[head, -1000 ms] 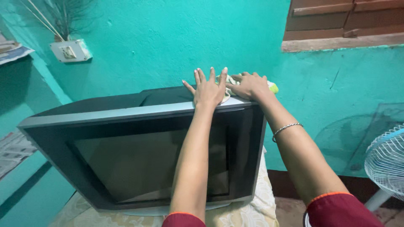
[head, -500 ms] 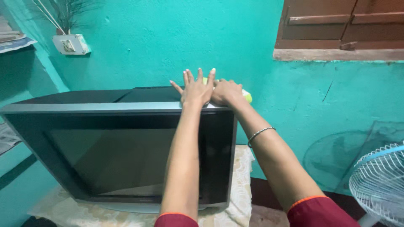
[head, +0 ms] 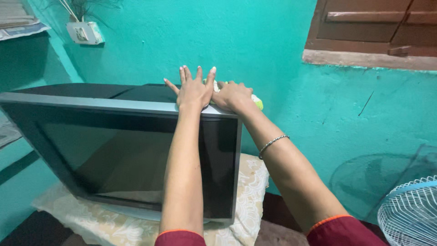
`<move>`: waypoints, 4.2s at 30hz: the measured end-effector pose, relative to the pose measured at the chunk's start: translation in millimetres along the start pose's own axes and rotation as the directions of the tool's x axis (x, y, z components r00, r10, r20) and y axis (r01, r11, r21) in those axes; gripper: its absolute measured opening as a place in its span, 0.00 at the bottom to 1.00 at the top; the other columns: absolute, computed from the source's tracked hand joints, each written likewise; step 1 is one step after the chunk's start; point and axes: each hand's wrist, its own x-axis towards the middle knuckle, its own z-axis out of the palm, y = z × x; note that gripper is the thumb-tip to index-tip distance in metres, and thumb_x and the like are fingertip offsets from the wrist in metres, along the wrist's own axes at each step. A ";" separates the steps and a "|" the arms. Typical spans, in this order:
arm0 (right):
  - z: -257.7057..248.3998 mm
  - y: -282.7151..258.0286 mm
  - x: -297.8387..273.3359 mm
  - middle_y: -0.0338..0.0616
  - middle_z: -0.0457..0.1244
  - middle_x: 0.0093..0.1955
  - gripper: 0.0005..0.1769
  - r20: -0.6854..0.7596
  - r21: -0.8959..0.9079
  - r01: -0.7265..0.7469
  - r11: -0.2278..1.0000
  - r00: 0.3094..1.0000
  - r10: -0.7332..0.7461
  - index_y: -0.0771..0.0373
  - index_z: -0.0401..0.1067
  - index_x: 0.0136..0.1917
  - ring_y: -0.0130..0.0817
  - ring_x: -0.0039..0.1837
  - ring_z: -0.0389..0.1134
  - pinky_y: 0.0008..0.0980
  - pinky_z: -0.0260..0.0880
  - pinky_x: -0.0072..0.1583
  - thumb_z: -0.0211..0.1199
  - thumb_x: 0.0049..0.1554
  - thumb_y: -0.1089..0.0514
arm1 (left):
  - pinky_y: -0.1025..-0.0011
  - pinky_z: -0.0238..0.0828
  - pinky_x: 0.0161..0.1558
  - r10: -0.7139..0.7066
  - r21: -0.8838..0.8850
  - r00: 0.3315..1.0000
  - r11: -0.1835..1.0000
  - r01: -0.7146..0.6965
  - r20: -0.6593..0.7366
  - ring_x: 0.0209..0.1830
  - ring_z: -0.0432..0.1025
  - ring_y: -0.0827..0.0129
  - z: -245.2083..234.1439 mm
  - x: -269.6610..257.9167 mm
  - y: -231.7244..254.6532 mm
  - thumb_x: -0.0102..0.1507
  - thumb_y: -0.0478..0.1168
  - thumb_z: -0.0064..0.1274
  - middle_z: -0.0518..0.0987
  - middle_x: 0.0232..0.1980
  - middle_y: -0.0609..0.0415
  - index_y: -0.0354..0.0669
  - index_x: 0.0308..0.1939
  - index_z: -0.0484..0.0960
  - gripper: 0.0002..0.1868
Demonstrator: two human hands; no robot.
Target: The person wipes the exterior case, back ventilation area, and screen of a television using a cloth.
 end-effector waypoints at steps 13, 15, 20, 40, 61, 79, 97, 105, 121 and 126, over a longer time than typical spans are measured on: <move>-0.9 4.2 9.9 0.48 0.57 0.77 0.45 0.070 0.048 -0.036 0.998 0.997 0.033 0.39 0.58 0.79 0.54 0.76 0.58 0.64 0.54 0.73 0.38 0.55 0.21 | 0.30 0.07 0.70 0.106 0.078 0.994 0.992 -0.103 -0.034 0.84 0.35 0.54 9.4 8.3 -3.7 0.66 0.72 0.18 0.46 0.81 0.37 0.54 0.79 0.55 0.44; 1.0 5.0 9.8 0.46 0.58 0.77 0.44 0.061 0.036 -0.049 0.998 0.997 0.047 0.39 0.59 0.78 0.54 0.76 0.59 0.63 0.55 0.73 0.38 0.56 0.22 | 0.29 0.07 0.69 0.125 0.086 0.991 0.989 -0.121 -0.054 0.83 0.35 0.54 11.3 11.0 -3.7 0.66 0.72 0.18 0.46 0.81 0.37 0.54 0.79 0.54 0.44; 6.4 6.5 14.8 0.49 0.58 0.76 0.42 0.035 0.013 -0.027 1.000 0.999 0.026 0.40 0.61 0.77 0.56 0.76 0.57 0.64 0.54 0.72 0.39 0.56 0.24 | 0.29 0.06 0.69 0.119 0.102 0.992 0.988 -0.113 -0.052 0.83 0.35 0.55 14.5 10.7 -6.3 0.67 0.72 0.19 0.47 0.81 0.37 0.55 0.78 0.55 0.43; 11.1 22.2 43.8 0.48 0.55 0.79 0.45 0.164 0.143 0.164 0.976 0.969 -0.186 0.46 0.58 0.79 0.56 0.79 0.54 0.74 0.48 0.72 0.39 0.57 0.23 | 0.23 0.04 0.65 -0.023 0.203 0.991 0.978 0.050 -0.132 0.84 0.33 0.58 18.9 6.4 12.0 0.67 0.72 0.18 0.43 0.83 0.41 0.57 0.78 0.56 0.42; 20.2 27.6 64.6 0.53 0.48 0.82 0.42 0.180 0.173 0.307 0.936 0.925 -0.336 0.34 0.49 0.82 0.59 0.81 0.49 0.63 0.51 0.75 0.40 0.59 0.24 | 0.31 0.04 0.70 -0.140 0.277 0.989 0.953 0.122 0.047 0.85 0.30 0.58 18.1 10.8 12.4 0.67 0.72 0.14 0.39 0.84 0.44 0.62 0.81 0.45 0.42; 32.8 31.4 90.1 0.48 0.27 0.88 0.43 0.120 0.065 0.493 0.868 0.859 -0.497 0.39 0.39 0.84 0.50 0.87 0.23 0.78 0.26 0.75 0.33 0.60 0.27 | 0.28 0.03 0.70 -0.247 0.331 0.966 0.920 0.210 0.072 0.85 0.36 0.56 18.6 13.8 12.5 0.67 0.71 0.09 0.48 0.83 0.45 0.61 0.79 0.56 0.43; 86.5 27.2 167.8 0.50 0.53 0.80 0.36 0.029 0.379 0.763 0.524 0.556 -0.831 0.51 0.60 0.77 0.56 0.80 0.50 0.59 0.46 0.77 0.39 0.62 0.37 | 0.27 0.00 0.66 -0.402 0.337 0.904 0.839 0.427 -0.144 0.84 0.33 0.59 36.0 16.7 35.8 0.68 0.68 0.15 0.44 0.83 0.46 0.61 0.79 0.53 0.39; 85.0 25.5 161.8 0.53 0.40 0.85 0.35 -0.069 0.403 0.704 0.585 0.661 -0.748 0.57 0.64 0.74 0.62 0.84 0.33 0.68 0.40 0.75 0.52 0.59 0.40 | 0.23 -0.01 0.63 -0.437 0.355 0.892 0.820 0.449 -0.117 0.85 0.32 0.56 35.0 20.1 39.7 0.69 0.68 0.15 0.43 0.83 0.44 0.61 0.78 0.58 0.38; 85.8 25.1 168.5 0.53 0.65 0.68 0.29 -0.131 0.711 0.657 0.249 0.472 -0.872 0.58 0.66 0.73 0.46 0.69 0.67 0.39 0.64 0.67 0.54 0.61 0.46 | 0.19 0.01 0.62 -0.486 0.304 0.852 0.796 0.523 -0.193 0.85 0.34 0.54 31.7 17.2 39.2 0.70 0.68 0.16 0.46 0.83 0.41 0.50 0.74 0.66 0.40; 91.4 19.4 177.9 0.54 0.69 0.63 0.26 -0.047 0.660 0.674 0.332 0.478 -0.877 0.61 0.73 0.65 0.45 0.64 0.71 0.40 0.67 0.64 0.55 0.60 0.44 | 0.16 0.04 0.61 -0.425 0.230 0.863 0.842 0.488 -0.273 0.83 0.39 0.54 30.0 14.9 38.4 0.68 0.66 0.17 0.51 0.80 0.40 0.55 0.70 0.71 0.38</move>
